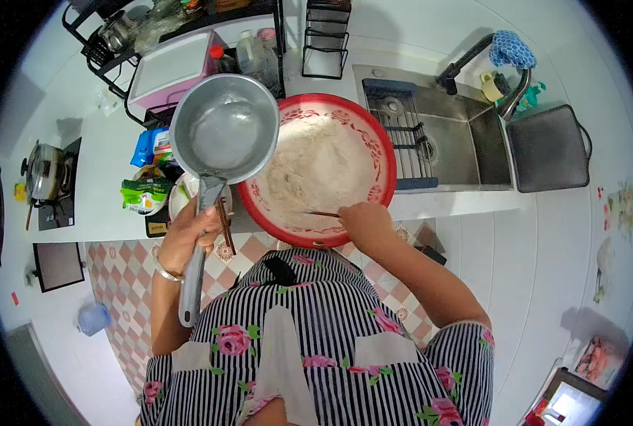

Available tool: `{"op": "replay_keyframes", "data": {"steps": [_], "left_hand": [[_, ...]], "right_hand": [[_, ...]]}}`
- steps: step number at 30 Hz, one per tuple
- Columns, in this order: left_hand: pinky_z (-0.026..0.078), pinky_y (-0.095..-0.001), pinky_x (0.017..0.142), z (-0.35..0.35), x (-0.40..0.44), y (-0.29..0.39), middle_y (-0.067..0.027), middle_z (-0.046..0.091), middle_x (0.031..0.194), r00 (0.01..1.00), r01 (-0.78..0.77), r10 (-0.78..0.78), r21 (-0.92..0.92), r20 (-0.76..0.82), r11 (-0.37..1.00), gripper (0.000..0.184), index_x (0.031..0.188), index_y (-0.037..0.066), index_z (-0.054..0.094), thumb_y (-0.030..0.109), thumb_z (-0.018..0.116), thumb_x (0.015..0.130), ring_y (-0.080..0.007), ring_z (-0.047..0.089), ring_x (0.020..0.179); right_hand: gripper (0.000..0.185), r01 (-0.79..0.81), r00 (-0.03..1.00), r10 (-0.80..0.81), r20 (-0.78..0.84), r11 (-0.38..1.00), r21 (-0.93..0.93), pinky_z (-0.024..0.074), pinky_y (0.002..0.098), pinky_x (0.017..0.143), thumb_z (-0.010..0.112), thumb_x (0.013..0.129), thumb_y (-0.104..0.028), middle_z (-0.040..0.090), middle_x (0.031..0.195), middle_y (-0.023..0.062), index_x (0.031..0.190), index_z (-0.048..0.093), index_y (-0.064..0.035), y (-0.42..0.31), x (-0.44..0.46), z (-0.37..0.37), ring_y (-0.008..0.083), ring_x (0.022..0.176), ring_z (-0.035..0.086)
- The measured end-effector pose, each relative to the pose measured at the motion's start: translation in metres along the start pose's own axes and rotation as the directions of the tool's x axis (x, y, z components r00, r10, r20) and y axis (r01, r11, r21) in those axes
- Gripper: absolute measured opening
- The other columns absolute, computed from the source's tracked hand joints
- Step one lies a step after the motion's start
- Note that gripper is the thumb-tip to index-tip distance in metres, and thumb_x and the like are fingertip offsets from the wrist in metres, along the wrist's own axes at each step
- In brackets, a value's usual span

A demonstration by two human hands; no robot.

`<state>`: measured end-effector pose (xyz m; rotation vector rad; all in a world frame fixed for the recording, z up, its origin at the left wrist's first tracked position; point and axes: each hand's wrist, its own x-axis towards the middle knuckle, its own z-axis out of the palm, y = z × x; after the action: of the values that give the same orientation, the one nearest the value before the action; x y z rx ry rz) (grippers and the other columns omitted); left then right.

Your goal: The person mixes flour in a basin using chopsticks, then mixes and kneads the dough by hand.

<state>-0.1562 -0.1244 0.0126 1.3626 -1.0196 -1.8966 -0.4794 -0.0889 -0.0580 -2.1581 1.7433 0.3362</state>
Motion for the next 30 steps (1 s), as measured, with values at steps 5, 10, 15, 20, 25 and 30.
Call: {"op": "replay_keyframes", "data": {"steps": [5,10,15,20,25,30], "left_hand": [[0.033,-0.0192,0.045,0.002,-0.005,0.008,0.0023,0.044,0.07,1.0,0.002,-0.002,0.005,0.028,1.0,0.034,0.104,0.009,0.047,0.035,0.064,0.09,-0.0046,0.037,0.051],[0.033,-0.0197,0.046,0.005,-0.006,0.005,0.0028,0.043,0.07,1.0,-0.002,0.002,0.011,0.013,1.0,0.034,0.104,0.009,0.047,0.036,0.063,0.091,-0.0045,0.037,0.051],[0.029,-0.0179,0.044,0.004,-0.007,0.002,0.004,0.043,0.07,1.0,-0.016,0.016,-0.014,0.024,1.0,0.038,0.111,0.006,0.047,0.034,0.063,0.091,-0.0025,0.036,0.051],[0.027,-0.0171,0.043,0.003,-0.003,-0.002,0.0045,0.043,0.07,0.999,-0.037,0.037,-0.004,0.034,0.999,0.042,0.115,0.005,0.047,0.035,0.063,0.09,-0.0016,0.036,0.051],[0.028,-0.0167,0.043,0.003,0.001,-0.004,0.0042,0.043,0.07,1.0,-0.008,0.007,0.02,0.029,1.0,0.045,0.114,0.005,0.047,0.037,0.064,0.089,-0.0015,0.036,0.051],[0.031,-0.019,0.045,0.004,-0.005,0.002,0.0034,0.043,0.07,1.0,-0.001,0.001,0.02,0.007,1.0,0.038,0.11,0.007,0.047,0.035,0.064,0.09,-0.0037,0.036,0.051]], "right_hand": [[0.022,-0.038,0.982,0.059,-0.181,0.993,0.113,0.0513,0.0458,0.066,0.055,0.089,-0.028,0.068,0.079,0.0124,0.085,0.067,-0.01,0.011,0.053,0.018,0.0306,0.076,0.067],[0.021,-0.162,0.923,0.192,-0.334,0.98,0.117,0.0515,0.0454,0.063,0.054,0.09,-0.027,0.067,0.077,0.0142,0.088,0.067,-0.0096,0.014,0.073,-0.004,0.0318,0.074,0.066],[0.018,-0.079,0.96,0.082,-0.268,0.997,0.021,0.0525,0.0419,0.063,0.051,0.089,-0.018,0.067,0.078,0.014,0.088,0.066,-0.0084,-0.016,0.085,0.008,0.0304,0.073,0.067],[0.017,0.04,0.991,-0.043,-0.129,0.999,-0.023,0.0523,0.043,0.061,0.051,0.087,-0.017,0.068,0.08,0.0132,0.087,0.066,-0.0089,-0.004,0.024,0.011,0.0299,0.071,0.068],[0.017,0.036,0.994,-0.045,-0.104,0.996,-0.086,0.0529,0.0411,0.061,0.052,0.088,-0.02,0.066,0.075,0.0118,0.084,0.065,-0.0096,-0.011,0.028,0.002,0.0297,0.072,0.067],[0.016,-0.121,0.956,0.091,-0.279,0.988,-0.092,0.054,0.0411,0.061,0.052,0.086,-0.017,0.068,0.077,0.0123,0.084,0.066,-0.0094,0.024,0.082,0.011,0.0288,0.073,0.068]]}}
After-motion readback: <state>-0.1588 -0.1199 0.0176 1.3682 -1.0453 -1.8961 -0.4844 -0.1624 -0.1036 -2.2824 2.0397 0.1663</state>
